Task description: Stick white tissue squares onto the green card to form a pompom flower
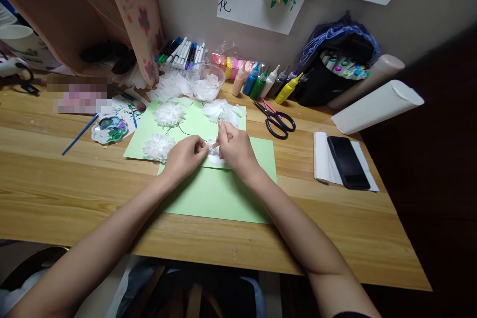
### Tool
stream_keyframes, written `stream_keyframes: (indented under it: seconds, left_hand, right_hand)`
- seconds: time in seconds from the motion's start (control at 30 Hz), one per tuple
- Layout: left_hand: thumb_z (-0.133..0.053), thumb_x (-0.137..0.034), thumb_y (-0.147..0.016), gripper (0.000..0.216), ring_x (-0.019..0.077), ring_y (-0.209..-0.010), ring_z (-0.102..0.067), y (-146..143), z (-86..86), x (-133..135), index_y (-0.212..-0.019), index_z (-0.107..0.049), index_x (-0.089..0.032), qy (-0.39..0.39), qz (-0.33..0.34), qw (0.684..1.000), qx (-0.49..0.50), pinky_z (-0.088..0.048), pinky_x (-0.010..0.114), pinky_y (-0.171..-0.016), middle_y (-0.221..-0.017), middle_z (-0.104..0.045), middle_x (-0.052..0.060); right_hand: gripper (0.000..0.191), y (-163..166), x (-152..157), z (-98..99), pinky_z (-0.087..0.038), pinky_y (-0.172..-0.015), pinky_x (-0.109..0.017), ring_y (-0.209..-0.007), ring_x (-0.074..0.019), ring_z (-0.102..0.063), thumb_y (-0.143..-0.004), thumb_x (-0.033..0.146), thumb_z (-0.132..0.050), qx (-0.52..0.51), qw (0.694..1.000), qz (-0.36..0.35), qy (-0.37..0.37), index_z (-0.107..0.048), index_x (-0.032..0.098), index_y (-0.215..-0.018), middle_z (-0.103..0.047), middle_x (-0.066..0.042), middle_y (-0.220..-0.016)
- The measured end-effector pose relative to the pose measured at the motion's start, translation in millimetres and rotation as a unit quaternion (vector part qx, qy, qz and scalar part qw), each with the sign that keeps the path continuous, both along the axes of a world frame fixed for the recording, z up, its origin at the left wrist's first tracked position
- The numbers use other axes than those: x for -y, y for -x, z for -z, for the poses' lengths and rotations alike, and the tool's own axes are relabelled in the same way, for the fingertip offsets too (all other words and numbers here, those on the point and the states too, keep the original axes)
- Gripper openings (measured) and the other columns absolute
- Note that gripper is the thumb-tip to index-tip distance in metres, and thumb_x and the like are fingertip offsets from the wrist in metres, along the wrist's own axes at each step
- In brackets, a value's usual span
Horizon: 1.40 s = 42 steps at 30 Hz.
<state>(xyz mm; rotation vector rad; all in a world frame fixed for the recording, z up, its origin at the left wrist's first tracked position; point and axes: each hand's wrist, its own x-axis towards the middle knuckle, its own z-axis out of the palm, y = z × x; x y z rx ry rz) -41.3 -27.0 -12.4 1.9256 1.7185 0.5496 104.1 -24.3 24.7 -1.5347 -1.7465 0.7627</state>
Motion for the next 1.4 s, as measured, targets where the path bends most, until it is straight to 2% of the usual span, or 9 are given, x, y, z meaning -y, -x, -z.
stream_keyframes:
  seconds: [0.1, 0.23, 0.53, 0.7, 0.87, 0.97, 1.13, 1.4]
  left_hand:
    - [-0.048, -0.033, -0.086, 0.017, 0.0155, -0.07, -0.057, -0.8, 1.5, 0.6, -0.08, -0.057, -0.02, -0.003, -0.005, 1.0, -0.013, -0.028, 0.025, -0.054, -0.084, -0.066, 0.003]
    - [-0.047, -0.03, -0.086, 0.015, 0.0157, -0.071, -0.057, -1.9, 1.3, 0.3, -0.081, -0.058, -0.02, -0.007, -0.007, 1.0, -0.024, -0.028, 0.025, -0.054, -0.084, -0.067, 0.002]
    - [-0.048, -0.03, -0.086, 0.015, 0.0162, -0.073, -0.059, -3.3, -1.2, 0.7, -0.083, -0.059, -0.02, 0.0, -0.01, 0.999, -0.037, -0.029, 0.025, -0.055, -0.088, -0.068, 0.003]
    - [-0.049, -0.03, -0.085, 0.014, 0.0165, -0.072, -0.059, -2.8, 1.1, 0.2, -0.082, -0.058, -0.02, -0.01, -0.01, 0.999, -0.035, -0.028, 0.026, -0.054, -0.086, -0.067, 0.002]
    - [-0.047, -0.03, -0.086, 0.015, 0.017, -0.073, -0.059, -3.0, 3.3, -1.3, -0.083, -0.058, -0.02, -0.019, -0.007, 0.999, -0.041, -0.028, 0.027, -0.054, -0.083, -0.067, 0.002]
    - [-0.047, -0.031, -0.086, 0.016, 0.0169, -0.074, -0.059, -3.5, 2.1, -0.8, -0.085, -0.058, -0.021, -0.016, -0.007, 0.999, -0.049, -0.028, 0.026, -0.054, -0.086, -0.067, 0.002]
    - [-0.046, -0.03, -0.086, 0.015, 0.0163, -0.072, -0.058, -4.2, 0.2, 0.9, -0.085, -0.058, -0.021, -0.01, -0.006, 0.999, -0.052, -0.029, 0.026, -0.055, -0.088, -0.067, 0.003]
    - [-0.046, -0.03, -0.087, 0.016, 0.0163, -0.073, -0.058, -4.4, 1.0, 0.2, -0.087, -0.059, -0.02, -0.003, -0.007, 0.998, -0.056, -0.029, 0.026, -0.056, -0.09, -0.067, 0.004]
  right_hand:
    - [0.042, 2.4, -6.3, -2.8, -0.036, -0.049, -0.023, -0.04, -0.0121, -0.05, -0.095, 0.046, -0.034, -0.022, 1.0, 0.001, 0.014, -0.045, 0.021, -0.063, -0.048, 0.005, -0.036]
    - [0.044, -1.4, -1.5, -4.0, -0.037, -0.049, -0.024, -0.039, -0.0117, -0.049, -0.094, 0.047, -0.035, -0.039, 0.999, -0.016, -0.022, -0.045, 0.021, -0.061, -0.048, 0.004, -0.036]
    - [0.047, -0.7, 3.1, -3.5, -0.037, -0.05, -0.025, -0.047, -0.0141, -0.058, -0.094, 0.051, -0.032, 0.0, 0.997, -0.048, -0.053, -0.044, 0.022, -0.059, -0.049, 0.003, -0.038]
    - [0.044, -1.4, -1.0, 6.1, -0.038, -0.045, -0.023, -0.042, -0.013, -0.056, -0.093, 0.051, -0.035, -0.065, 0.997, -0.008, -0.036, -0.045, 0.022, -0.062, -0.046, 0.004, -0.036]
    - [0.043, 0.9, -7.4, 13.1, -0.032, -0.035, -0.023, -0.032, -0.0126, -0.051, -0.092, 0.052, -0.037, -0.127, 0.991, 0.047, -0.003, -0.043, 0.023, -0.062, -0.044, 0.006, -0.033]
    - [0.043, 5.0, -7.3, 9.9, -0.035, -0.037, -0.024, -0.033, -0.0128, -0.051, -0.092, 0.051, -0.037, -0.103, 0.993, 0.052, -0.01, -0.044, 0.022, -0.061, -0.046, 0.005, -0.033]
    - [0.045, 5.6, -2.5, 0.6, -0.039, -0.046, -0.025, -0.039, -0.0128, -0.054, -0.093, 0.051, -0.034, -0.031, 0.998, 0.015, -0.054, -0.044, 0.022, -0.06, -0.049, 0.004, -0.036]
    - [0.048, 1.6, -4.1, -2.3, -0.039, -0.046, -0.025, -0.044, -0.0142, -0.058, -0.093, 0.053, -0.034, -0.036, 0.997, -0.013, -0.062, -0.043, 0.022, -0.057, -0.046, 0.004, -0.034]
